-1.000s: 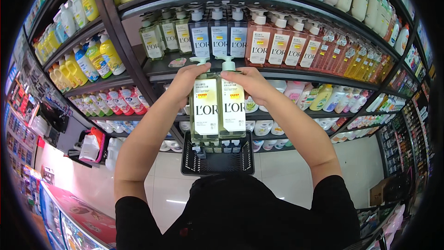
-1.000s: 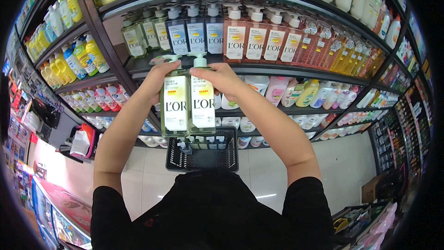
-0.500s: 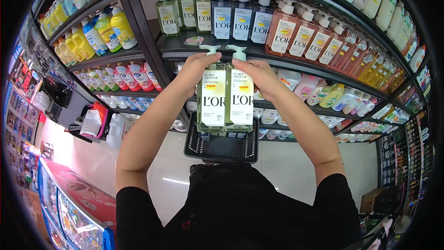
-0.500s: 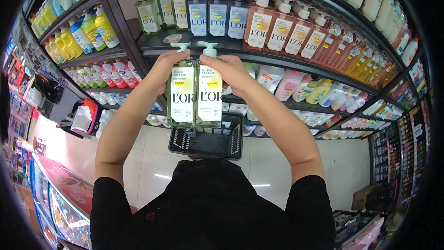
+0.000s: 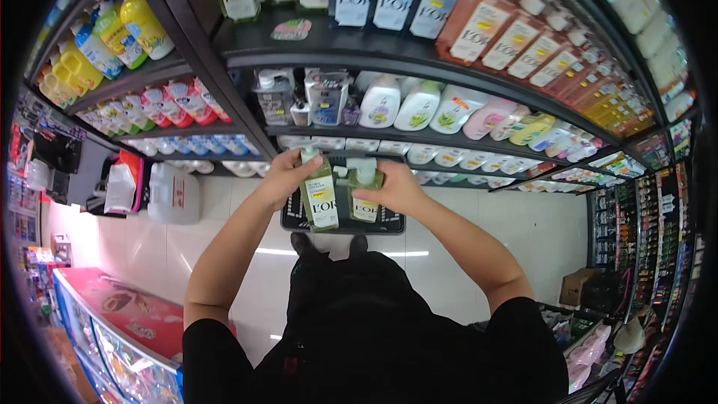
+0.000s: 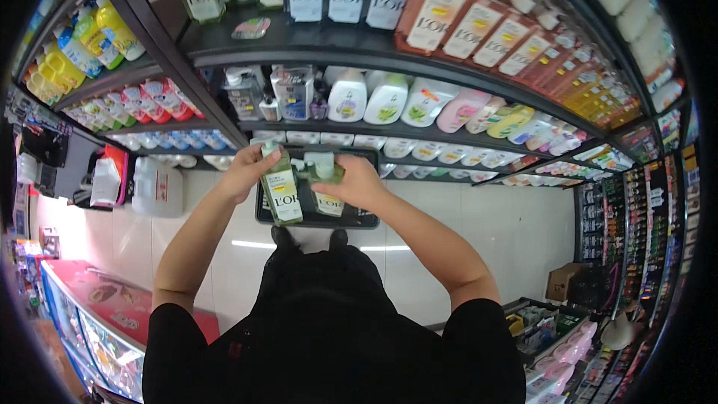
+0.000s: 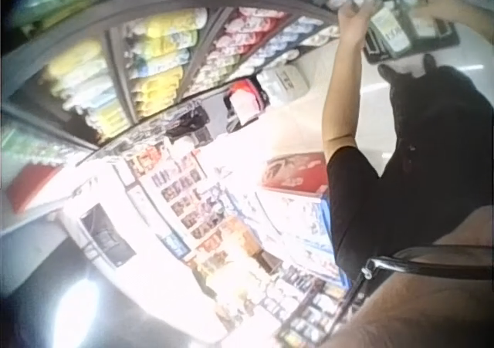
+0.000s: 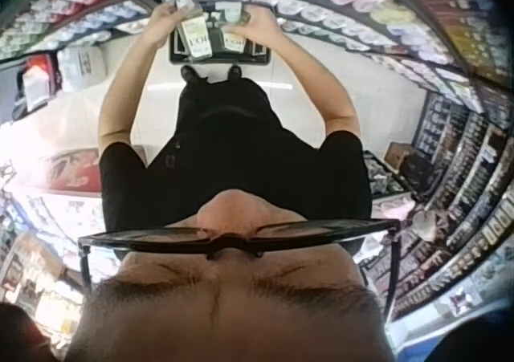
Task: Organizing and stocking plastic pump bottles of personal care products on a supermarket shelf from a handheld basket.
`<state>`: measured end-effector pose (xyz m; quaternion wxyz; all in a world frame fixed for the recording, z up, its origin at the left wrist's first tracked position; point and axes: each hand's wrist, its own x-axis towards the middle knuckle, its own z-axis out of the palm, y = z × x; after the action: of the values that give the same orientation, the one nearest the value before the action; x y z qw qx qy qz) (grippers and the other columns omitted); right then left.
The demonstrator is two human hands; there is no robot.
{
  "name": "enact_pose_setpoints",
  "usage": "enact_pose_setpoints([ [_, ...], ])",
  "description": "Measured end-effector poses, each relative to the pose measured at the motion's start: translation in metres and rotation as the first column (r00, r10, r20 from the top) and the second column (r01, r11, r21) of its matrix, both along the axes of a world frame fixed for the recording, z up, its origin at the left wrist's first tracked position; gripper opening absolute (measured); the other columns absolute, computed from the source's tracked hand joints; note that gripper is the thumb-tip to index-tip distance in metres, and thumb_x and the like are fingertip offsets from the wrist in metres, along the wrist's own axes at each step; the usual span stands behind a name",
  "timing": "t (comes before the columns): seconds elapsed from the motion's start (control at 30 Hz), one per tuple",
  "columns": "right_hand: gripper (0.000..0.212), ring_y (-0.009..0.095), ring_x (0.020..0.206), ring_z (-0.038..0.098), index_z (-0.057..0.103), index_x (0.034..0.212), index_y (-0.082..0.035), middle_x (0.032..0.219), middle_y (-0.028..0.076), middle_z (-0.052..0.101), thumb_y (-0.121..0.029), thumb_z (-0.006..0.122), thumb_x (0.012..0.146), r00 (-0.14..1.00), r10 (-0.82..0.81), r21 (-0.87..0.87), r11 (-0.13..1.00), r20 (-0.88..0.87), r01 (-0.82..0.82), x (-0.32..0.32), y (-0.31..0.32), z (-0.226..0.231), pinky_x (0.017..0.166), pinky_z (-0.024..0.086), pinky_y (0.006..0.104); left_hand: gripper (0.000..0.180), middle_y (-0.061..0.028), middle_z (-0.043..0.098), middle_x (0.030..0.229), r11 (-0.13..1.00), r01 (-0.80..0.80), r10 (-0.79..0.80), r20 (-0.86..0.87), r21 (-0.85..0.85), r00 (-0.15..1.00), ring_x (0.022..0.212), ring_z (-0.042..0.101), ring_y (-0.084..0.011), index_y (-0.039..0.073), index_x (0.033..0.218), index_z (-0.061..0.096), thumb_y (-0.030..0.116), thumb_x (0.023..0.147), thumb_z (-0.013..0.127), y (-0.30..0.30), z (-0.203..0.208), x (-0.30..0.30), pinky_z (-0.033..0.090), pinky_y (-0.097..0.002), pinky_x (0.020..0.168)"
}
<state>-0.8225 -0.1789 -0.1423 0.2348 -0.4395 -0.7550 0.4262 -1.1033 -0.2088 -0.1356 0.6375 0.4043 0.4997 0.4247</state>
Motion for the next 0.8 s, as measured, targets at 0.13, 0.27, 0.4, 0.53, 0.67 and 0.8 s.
enact_pose_setpoints([
  [0.13,0.062,0.033,0.096,0.076,0.072,0.119,-0.002,0.104,0.019,0.077,-0.038,0.092,0.073,0.983,-0.107,-0.225,0.965,0.146,0.139,0.015,-0.019,-0.085,0.085,0.059,0.0396,0.036,-0.0078,0.074,0.110,0.984,-0.160,0.162,0.016,-0.074,0.987,0.101,0.069,-0.0155,-0.001,0.123,0.067,0.019,0.096,0.079,-0.017,-0.077,-0.018,0.056,-0.0319,0.089],
  [0.27,0.058,0.034,0.100,0.074,0.068,0.121,-0.007,0.109,0.016,0.076,-0.033,0.090,0.074,0.962,-0.139,-0.187,0.965,0.233,0.185,0.027,-0.034,-0.160,0.087,0.058,0.0406,0.038,-0.0058,0.073,0.112,0.989,-0.142,0.145,-0.257,0.032,0.956,0.103,0.068,-0.0150,0.000,0.126,0.067,0.008,0.092,0.080,-0.033,-0.136,-0.019,0.055,-0.0326,0.093],
  [0.4,0.055,0.035,0.102,0.074,0.067,0.121,-0.009,0.112,0.016,0.076,-0.027,0.089,0.074,0.928,-0.205,-0.216,0.936,0.312,0.279,0.014,-0.034,-0.206,0.087,0.058,0.0412,0.042,-0.0122,0.068,0.119,0.944,-0.050,0.230,-0.545,0.325,0.806,0.111,0.067,-0.0250,-0.001,0.121,0.070,0.006,0.082,0.084,-0.035,-0.184,-0.026,0.053,-0.0356,0.096],
  [0.53,0.054,0.037,0.100,0.074,0.066,0.120,-0.010,0.108,0.016,0.076,-0.026,0.088,0.074,0.919,-0.262,-0.153,0.936,0.294,0.316,-0.004,-0.026,-0.256,0.086,0.058,0.0432,0.037,-0.0135,0.066,0.115,0.950,0.084,0.158,-0.696,0.301,0.700,0.106,0.066,-0.0341,0.002,0.110,0.073,0.007,0.076,0.087,-0.028,-0.229,-0.024,0.055,-0.0396,0.094],
  [0.67,0.054,0.036,0.102,0.072,0.067,0.123,-0.012,0.115,0.014,0.075,-0.023,0.087,0.075,0.933,-0.200,-0.140,0.958,0.297,0.250,-0.011,-0.002,-0.300,0.087,0.058,0.0436,0.040,-0.0106,0.067,0.115,0.850,0.354,0.041,-0.720,0.390,0.693,0.102,0.068,-0.0333,0.008,0.114,0.073,0.005,0.076,0.085,-0.004,-0.260,-0.009,0.058,-0.0411,0.088],
  [0.8,0.057,0.037,0.104,0.071,0.067,0.128,-0.014,0.118,0.014,0.074,-0.025,0.086,0.076,0.909,-0.151,-0.051,0.981,0.389,0.185,-0.020,0.022,-0.333,0.088,0.058,0.0453,0.037,-0.0103,0.069,0.111,0.785,0.563,-0.133,-0.818,0.257,0.560,0.102,0.069,-0.0332,0.007,0.114,0.070,0.006,0.079,0.080,0.026,-0.287,0.005,0.059,-0.0416,0.084],
])
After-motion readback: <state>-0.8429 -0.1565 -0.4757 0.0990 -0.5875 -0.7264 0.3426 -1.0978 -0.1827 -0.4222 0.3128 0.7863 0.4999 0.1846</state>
